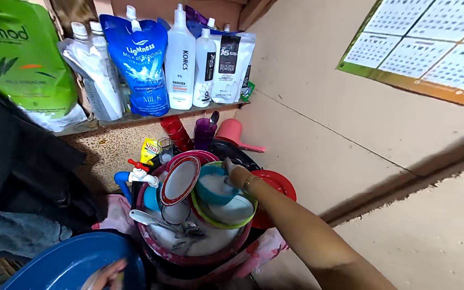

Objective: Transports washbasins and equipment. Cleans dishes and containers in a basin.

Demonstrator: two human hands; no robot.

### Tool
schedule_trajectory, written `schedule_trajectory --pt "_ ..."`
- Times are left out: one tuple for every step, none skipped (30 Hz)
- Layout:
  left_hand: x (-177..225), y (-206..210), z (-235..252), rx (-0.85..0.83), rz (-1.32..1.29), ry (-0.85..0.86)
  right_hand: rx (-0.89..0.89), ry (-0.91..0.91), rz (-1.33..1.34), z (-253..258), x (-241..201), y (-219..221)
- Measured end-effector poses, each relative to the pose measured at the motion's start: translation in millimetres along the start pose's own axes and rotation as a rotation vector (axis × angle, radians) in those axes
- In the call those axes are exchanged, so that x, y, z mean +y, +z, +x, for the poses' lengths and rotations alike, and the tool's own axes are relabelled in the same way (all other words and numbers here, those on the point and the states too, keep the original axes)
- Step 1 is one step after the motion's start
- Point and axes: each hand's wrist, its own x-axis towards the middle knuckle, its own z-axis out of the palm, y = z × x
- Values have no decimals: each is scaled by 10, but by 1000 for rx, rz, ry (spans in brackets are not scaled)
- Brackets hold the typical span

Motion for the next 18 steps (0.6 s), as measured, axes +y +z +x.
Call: schedule_trajectory --pt "219 129 224 1 -3 99 6 -32 2 49 59 -61" --pt "417 279 438 -4 7 186 19 -74 -2 80 112 -147" --pt "577 456 649 -11 32 272 35 -127 -25 113 165 -228" --pt "720 651 871 -27 65 355 48 -172 -60 130 197 -314" --pt "862 844 1106 -65 100 430 62 -209 -104 132 209 -398" --pt "999 1030 1357 -127 142 487 79 -240 -140 112 202 -482" --pt "1125 1205 1612 -203 196 521 89 -265 -149 90 189 -559" --pt "1246 1352 1858 -328 260 508 93 -280 -128 66 174 -631" --pt "1367 1476 2092 -479 331 448 98 -294 -92 53 170 -693" --pt "1492 1586 2312 -641 400 343 103 -306 -57 42 179 -738" --pt "1595 1704 2503 -747 446 233 111 -312 -27 36 202 -762" --pt "1667 1822 2670 -786 474 143 115 -310 3 32 225 -783" --pt "1719 1935 2809 -770 507 80 112 -296 42 41 251 -790" --pt "1751 2045 2914 -718 538 40 100 -277 101 62 290 -769" --pt "1785 2147 2997 -669 561 14 78 -253 176 93 343 -740" --pt "1826 2235 3055 -638 582 3 68 -234 263 144 417 -707" --pt "1867 2289 3083 -635 589 14 68 -222 345 205 507 -670" --pt "1915 2292 3089 -670 582 46 51 -210 418 257 589 -638"
